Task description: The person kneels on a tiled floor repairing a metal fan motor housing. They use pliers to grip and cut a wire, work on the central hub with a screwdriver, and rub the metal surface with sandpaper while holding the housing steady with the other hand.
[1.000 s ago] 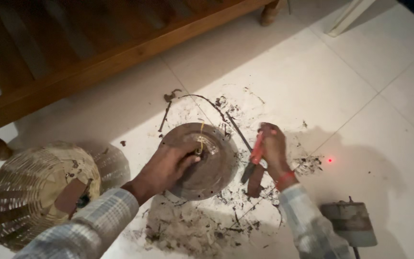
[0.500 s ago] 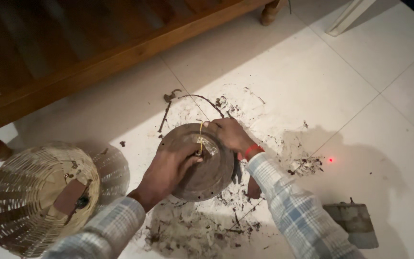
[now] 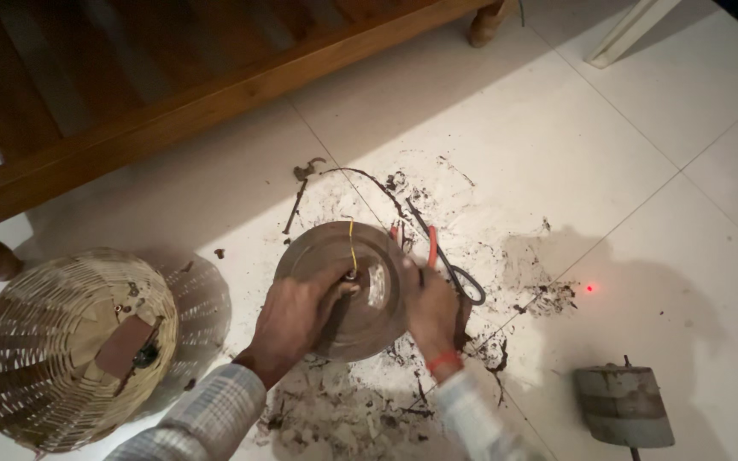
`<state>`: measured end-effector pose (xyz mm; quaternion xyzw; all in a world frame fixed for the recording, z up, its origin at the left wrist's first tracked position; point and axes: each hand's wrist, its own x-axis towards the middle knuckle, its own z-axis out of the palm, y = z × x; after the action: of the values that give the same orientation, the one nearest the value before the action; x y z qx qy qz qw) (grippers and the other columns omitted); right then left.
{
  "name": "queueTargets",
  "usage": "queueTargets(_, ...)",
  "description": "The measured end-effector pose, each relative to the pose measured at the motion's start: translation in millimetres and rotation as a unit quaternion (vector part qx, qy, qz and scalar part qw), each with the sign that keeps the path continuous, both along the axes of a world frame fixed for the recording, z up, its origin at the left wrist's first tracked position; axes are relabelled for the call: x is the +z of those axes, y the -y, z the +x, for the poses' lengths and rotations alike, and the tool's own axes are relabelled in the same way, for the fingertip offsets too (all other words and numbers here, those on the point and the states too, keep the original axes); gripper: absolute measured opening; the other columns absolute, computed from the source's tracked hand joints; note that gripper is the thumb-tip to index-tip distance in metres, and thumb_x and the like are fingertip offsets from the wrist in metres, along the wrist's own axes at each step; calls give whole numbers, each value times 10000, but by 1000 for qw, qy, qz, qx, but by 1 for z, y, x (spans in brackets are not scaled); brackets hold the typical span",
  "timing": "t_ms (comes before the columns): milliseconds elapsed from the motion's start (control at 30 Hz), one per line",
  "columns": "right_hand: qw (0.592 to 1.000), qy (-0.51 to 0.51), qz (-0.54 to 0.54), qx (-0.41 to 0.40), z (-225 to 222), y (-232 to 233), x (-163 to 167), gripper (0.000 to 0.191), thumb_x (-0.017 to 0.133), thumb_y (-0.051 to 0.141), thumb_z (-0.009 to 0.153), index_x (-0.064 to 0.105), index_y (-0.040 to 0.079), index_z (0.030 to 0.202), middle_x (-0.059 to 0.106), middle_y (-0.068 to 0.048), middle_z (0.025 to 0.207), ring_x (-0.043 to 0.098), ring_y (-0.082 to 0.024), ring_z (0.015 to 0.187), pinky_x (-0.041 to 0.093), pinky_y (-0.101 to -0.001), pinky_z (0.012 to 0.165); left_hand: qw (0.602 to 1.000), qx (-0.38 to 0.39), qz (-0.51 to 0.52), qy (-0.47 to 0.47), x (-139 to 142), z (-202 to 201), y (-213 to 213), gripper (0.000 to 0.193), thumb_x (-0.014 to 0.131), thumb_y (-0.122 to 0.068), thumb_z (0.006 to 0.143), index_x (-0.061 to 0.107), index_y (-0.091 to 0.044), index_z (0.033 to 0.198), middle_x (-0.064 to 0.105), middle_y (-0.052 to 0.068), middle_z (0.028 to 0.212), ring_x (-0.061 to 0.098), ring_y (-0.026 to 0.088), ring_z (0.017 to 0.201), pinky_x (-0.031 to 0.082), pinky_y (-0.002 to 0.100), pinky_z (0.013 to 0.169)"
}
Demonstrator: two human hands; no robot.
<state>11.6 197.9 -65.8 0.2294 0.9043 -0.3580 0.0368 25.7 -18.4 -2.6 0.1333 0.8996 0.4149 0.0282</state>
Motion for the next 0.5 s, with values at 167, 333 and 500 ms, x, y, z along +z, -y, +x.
queueTargets(167,919,-79,-332,-200,95,47,-42,589,490,523,1010,707,-21,954,722,-56,688,668,-186,582,543,-350,555,997,5,-83,7,-5,-3,-3,360,596,-321,995,625,-240,1344,744,219,822,725,383,676,588,491,690)
queueTargets(333,938,-11,-347,-19,128,88,-46,408,647,418,968,720,16,966,642,-16,701,557,-137,641,475,-324,588,1000,14,-24,8,0,-12,10,368,570,-236,971,619,-211,1335,762,174,853,736,381,686,586,501,682)
queueTargets(500,927,-370,21,51,19,40,6,285,597,259,1064,612,-26,1074,639,-221,1050,612,-389,971,481,-460,835,999,-18,-26,-36,4,-16,18,356,623,-228,964,632,-194,1318,740,220,899,708,424,795,554,519,738)
